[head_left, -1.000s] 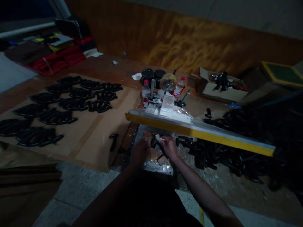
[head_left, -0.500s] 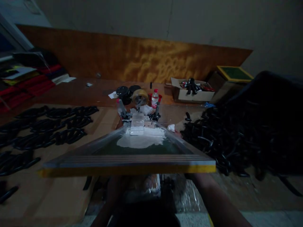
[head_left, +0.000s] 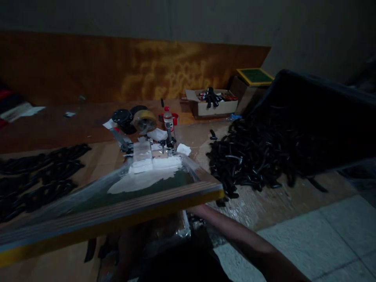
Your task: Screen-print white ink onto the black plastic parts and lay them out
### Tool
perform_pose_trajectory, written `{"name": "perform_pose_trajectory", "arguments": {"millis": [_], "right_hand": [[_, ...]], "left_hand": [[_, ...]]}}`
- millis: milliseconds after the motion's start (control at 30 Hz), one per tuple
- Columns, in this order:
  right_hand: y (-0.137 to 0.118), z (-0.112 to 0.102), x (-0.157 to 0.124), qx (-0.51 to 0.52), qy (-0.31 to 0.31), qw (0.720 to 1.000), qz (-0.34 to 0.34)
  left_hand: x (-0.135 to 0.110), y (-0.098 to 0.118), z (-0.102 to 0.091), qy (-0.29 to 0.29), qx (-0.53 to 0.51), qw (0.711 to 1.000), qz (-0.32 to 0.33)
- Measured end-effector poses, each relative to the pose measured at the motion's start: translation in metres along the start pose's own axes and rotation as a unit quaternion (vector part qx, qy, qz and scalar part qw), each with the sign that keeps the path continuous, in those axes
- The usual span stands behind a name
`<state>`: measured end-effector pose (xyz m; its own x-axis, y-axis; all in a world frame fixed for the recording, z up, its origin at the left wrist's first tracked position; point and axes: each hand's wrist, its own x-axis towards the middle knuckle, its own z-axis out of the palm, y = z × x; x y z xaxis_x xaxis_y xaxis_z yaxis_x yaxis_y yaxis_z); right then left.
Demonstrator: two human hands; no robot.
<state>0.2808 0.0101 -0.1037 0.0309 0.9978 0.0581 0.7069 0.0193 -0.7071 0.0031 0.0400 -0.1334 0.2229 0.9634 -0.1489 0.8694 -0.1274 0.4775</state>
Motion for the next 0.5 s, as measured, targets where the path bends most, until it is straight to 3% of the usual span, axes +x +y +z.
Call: {"name": "perform_pose_trajectory", "arguments": {"millis": [133,233,367,500], "right_hand": [[-0.035,0.036,-0.013,-0.010,-0.037,0.999,0.021],[-0.045,0.040,-0.005,-0.021,-0.033,0.999,0.023],[-0.038,0.020,-0.015,-0.072,-0.004,0.997,0.013],[-0.003,-0.027,-0.047,-0.158,0.035,0.982,0.095]], "left_hand": [[0.000,0.007,-0.008,-0.002,-0.056,0.997,0.044],[-0.001,0.012,-0.011,0.009,-0.085,0.995,0.052],[-0.004,0.013,-0.015,0.025,-0.112,0.991,0.063],[-0.005,0.010,-0.021,0.032,-0.122,0.991,0.052]]}}
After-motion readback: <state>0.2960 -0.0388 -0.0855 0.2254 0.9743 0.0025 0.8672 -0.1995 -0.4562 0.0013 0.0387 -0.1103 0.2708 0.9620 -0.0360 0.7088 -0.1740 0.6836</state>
